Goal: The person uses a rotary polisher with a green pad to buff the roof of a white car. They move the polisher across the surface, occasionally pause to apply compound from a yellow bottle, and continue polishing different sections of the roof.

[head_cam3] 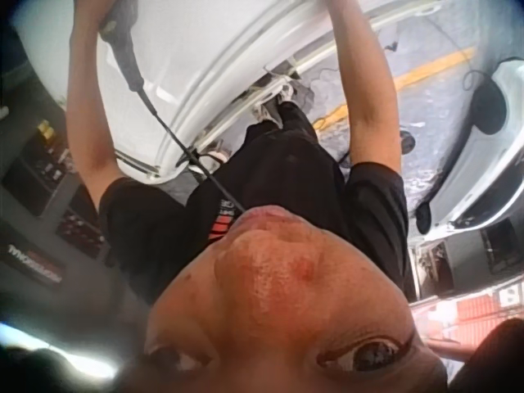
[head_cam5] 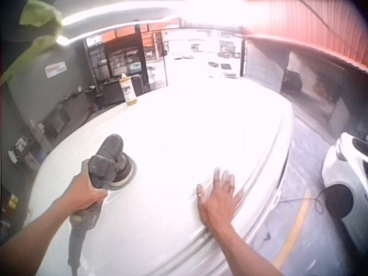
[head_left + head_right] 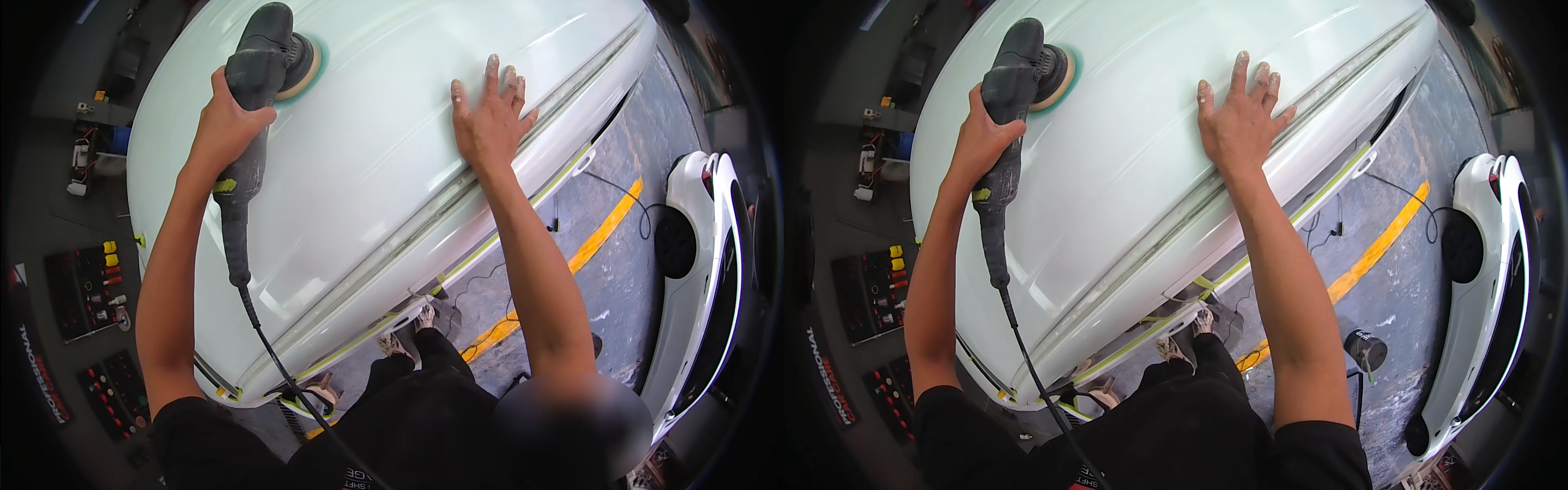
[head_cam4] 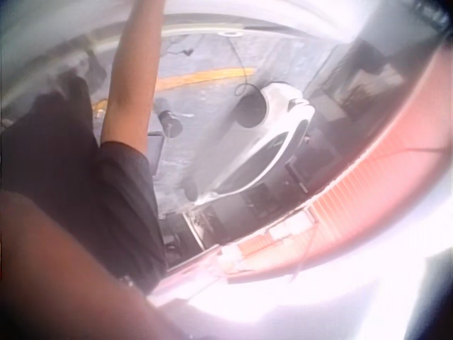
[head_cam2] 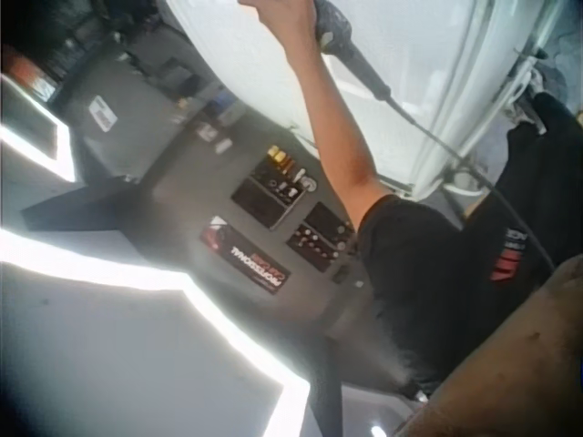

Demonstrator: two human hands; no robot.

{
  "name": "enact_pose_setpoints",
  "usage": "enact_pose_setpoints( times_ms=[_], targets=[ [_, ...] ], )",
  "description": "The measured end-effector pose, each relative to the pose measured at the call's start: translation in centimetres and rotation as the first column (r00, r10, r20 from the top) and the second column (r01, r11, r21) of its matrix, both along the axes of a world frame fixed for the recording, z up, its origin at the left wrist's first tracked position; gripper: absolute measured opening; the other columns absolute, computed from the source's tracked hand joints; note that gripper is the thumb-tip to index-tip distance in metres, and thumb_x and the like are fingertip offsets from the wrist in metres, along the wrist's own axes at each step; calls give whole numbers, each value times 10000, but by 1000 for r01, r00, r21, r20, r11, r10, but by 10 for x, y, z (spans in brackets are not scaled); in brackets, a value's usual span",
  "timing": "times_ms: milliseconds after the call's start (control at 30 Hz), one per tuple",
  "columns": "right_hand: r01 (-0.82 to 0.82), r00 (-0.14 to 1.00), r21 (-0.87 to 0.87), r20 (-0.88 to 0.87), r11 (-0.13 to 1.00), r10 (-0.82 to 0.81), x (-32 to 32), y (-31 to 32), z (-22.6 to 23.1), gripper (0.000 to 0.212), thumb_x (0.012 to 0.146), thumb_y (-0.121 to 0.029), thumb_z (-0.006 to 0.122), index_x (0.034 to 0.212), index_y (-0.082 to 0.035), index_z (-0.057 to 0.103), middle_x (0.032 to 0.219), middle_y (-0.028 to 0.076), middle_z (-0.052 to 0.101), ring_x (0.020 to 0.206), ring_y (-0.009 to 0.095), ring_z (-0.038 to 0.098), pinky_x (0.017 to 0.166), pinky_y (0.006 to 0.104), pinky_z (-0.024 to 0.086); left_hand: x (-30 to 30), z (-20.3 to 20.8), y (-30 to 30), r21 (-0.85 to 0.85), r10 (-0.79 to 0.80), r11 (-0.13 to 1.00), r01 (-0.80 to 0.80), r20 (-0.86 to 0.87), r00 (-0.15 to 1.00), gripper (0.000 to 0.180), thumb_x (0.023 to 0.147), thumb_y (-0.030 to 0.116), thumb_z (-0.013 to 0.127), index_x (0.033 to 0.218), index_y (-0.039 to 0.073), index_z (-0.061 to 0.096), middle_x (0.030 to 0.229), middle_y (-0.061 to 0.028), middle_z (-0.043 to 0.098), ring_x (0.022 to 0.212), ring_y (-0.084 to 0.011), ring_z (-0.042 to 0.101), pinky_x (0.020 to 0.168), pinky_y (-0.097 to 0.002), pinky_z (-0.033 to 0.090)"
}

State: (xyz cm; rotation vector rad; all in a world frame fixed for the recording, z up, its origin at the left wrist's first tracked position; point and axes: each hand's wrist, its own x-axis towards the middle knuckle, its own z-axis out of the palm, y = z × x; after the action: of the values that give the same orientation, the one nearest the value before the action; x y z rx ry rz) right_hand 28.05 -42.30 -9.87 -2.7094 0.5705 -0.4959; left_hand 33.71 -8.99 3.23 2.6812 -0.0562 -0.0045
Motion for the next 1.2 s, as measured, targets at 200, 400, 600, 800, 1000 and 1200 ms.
enact_pose_setpoints(
  times_ms=[200,400,600,800,1000,1200],
  targets=[
    [13,1000,-8,8,1000,-13,-1,-4,-4,798,1061,-577,485,1697,-144,273,1702,240,316,1618,405,202,1252,729,99,42,7,-56,43,-113,993,113,0,994,1001,769,319,771,1550,-37,256,1163,-303,711,989,-429,749,903,-460,602],
    [-15,1000,14,-1,1000,15,-2,2,2,796,1065,-575,474,1698,-137,269,1699,249,315,1618,413,196,1248,738,100,96,2,-93,15,-122,992,123,-14,992,1027,757,328,787,1558,-36,258,1202,-303,713,1045,-427,749,920,-449,603],
    [-1,999,31,-47,1000,2,-1,-3,9,798,1065,-573,481,1696,-131,275,1708,244,297,1620,413,189,1248,740,88,108,-4,-119,61,-204,978,202,32,978,1047,745,339,789,1567,-28,253,1198,-284,721,1068,-420,740,947,-475,587],
    [6,997,7,-82,1000,-5,1,-3,7,801,1067,-571,480,1702,-133,262,1713,252,279,1625,413,179,1257,724,80,124,6,-118,53,-220,974,219,19,975,1035,756,337,785,1567,-37,261,1184,-295,720,1035,-427,746,921,-468,592],
    [-12,996,18,-86,1000,13,-2,4,7,821,1064,-570,494,1706,-128,236,1719,252,263,1627,416,161,1253,720,89,119,-6,-115,-16,-204,979,205,54,977,998,772,312,760,1573,-31,273,1140,-274,734,1004,-415,755,884,-463,596],
    [-14,997,10,-72,1000,15,0,3,11,827,1067,-575,489,1699,-103,241,1713,260,268,1620,421,176,1245,728,102,145,-2,-140,44,-208,978,204,112,972,1021,769,269,763,1606,-27,258,1138,-285,720,995,-404,737,907,-463,585]
  ],
)
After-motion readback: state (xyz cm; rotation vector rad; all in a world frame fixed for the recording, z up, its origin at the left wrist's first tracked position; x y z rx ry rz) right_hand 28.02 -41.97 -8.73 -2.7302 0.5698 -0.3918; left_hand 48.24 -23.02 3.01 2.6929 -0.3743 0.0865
